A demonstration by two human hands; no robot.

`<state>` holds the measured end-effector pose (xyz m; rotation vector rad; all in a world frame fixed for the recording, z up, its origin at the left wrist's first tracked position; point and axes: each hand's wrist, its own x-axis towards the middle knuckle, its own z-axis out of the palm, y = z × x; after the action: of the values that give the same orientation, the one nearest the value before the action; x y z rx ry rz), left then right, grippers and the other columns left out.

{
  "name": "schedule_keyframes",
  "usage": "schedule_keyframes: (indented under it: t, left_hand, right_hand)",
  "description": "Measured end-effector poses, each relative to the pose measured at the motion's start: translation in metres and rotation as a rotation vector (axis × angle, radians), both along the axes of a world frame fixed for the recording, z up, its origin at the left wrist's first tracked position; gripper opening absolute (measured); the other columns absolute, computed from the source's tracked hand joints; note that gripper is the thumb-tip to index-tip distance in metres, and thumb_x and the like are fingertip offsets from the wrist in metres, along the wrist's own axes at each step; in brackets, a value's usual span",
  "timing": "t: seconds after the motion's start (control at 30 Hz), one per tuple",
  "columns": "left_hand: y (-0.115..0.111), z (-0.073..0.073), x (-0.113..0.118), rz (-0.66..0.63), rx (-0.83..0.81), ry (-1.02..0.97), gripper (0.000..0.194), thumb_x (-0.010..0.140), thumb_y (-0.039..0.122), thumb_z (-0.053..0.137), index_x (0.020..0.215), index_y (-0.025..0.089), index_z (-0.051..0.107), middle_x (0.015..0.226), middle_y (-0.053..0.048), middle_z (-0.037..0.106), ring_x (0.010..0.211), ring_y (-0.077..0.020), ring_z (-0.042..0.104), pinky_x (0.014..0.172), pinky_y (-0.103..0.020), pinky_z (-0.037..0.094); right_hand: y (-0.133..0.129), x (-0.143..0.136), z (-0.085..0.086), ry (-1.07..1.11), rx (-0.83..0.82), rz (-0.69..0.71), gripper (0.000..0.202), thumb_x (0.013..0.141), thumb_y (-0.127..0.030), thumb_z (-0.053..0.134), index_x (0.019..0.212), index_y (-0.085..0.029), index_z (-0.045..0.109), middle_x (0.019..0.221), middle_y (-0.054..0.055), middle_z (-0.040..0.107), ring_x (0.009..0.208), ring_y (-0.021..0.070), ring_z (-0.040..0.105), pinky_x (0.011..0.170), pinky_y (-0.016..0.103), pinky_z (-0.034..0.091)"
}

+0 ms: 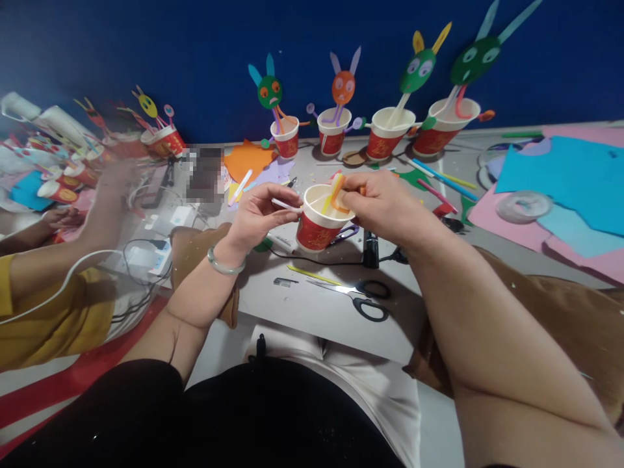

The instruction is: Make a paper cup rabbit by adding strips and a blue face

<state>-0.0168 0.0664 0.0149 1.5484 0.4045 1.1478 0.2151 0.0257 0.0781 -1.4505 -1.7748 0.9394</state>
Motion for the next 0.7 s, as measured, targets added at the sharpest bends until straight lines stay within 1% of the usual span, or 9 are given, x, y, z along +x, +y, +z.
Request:
schedule_keyframes:
  t: [0.1, 0.2, 0.3, 0.43, 0.6, 0.7]
  left_hand:
    - [0.0019, -0.0025, 0.0008, 0.033, 0.076, -0.017, 0.025, 0.079, 0.039, 0.095, 0.090, 0.021, 0.082, 0.093, -0.002, 0.081, 0.090, -0.0118, 0.077, 0.082, -0.027, 0.065]
    - [0.0030, -0.0044, 0.0013, 0.056, 0.135, -0.018, 0.021, 0.080, 0.040, 0.095, 0.083, 0.022, 0.083, 0.088, -0.002, 0.080, 0.087, -0.0116, 0.076, 0.082, -0.028, 0.063]
    - [0.0034, -0.0049, 0.0008, 0.063, 0.194, 0.000, 0.018, 0.081, 0.038, 0.094, 0.084, 0.024, 0.083, 0.087, -0.002, 0.078, 0.085, -0.0104, 0.073, 0.081, -0.027, 0.061]
    - [0.0024, -0.0027, -0.0004, 0.064, 0.299, 0.027, 0.014, 0.087, 0.035, 0.089, 0.088, 0.023, 0.081, 0.087, -0.001, 0.074, 0.084, -0.0097, 0.070, 0.077, -0.025, 0.057]
    - [0.0004, 0.0018, -0.0015, 0.037, 0.363, 0.103, 0.016, 0.095, 0.037, 0.082, 0.090, 0.022, 0.076, 0.089, -0.001, 0.073, 0.084, -0.0112, 0.069, 0.077, -0.027, 0.056]
    - [0.0001, 0.0009, -0.0009, 0.005, 0.368, 0.113, 0.018, 0.096, 0.038, 0.080, 0.091, 0.021, 0.073, 0.090, -0.001, 0.071, 0.084, -0.0112, 0.067, 0.076, -0.027, 0.055]
  right_hand:
    - [-0.0013, -0.0015, 0.0010, 0.003, -0.006, -0.012, 0.018, 0.072, -0.031, 0.054, 0.070, -0.018, 0.066, 0.066, 0.002, 0.056, 0.067, 0.0143, 0.047, 0.062, 0.030, 0.033]
    - [-0.0025, -0.0034, 0.0019, 0.004, -0.048, -0.024, 0.015, 0.072, -0.028, 0.053, 0.067, -0.019, 0.063, 0.064, 0.001, 0.055, 0.060, 0.0120, 0.043, 0.058, 0.030, 0.030]
    - [-0.0026, -0.0036, 0.0024, 0.015, -0.079, 0.006, 0.014, 0.074, -0.025, 0.052, 0.066, -0.020, 0.062, 0.063, 0.000, 0.052, 0.058, 0.0114, 0.041, 0.055, 0.029, 0.029]
    - [-0.0021, -0.0021, 0.0034, -0.011, -0.048, 0.049, 0.013, 0.074, -0.021, 0.052, 0.065, -0.019, 0.061, 0.066, 0.002, 0.055, 0.062, 0.0122, 0.044, 0.057, 0.028, 0.030]
    - [-0.0022, -0.0024, 0.0027, 0.003, -0.019, 0.093, 0.015, 0.076, -0.023, 0.053, 0.069, -0.018, 0.065, 0.070, 0.003, 0.060, 0.065, 0.0133, 0.047, 0.060, 0.029, 0.033]
    - [-0.0022, -0.0023, 0.0003, 0.007, -0.029, 0.102, 0.014, 0.077, -0.024, 0.054, 0.067, -0.019, 0.063, 0.067, 0.002, 0.058, 0.062, 0.0129, 0.045, 0.058, 0.029, 0.032]
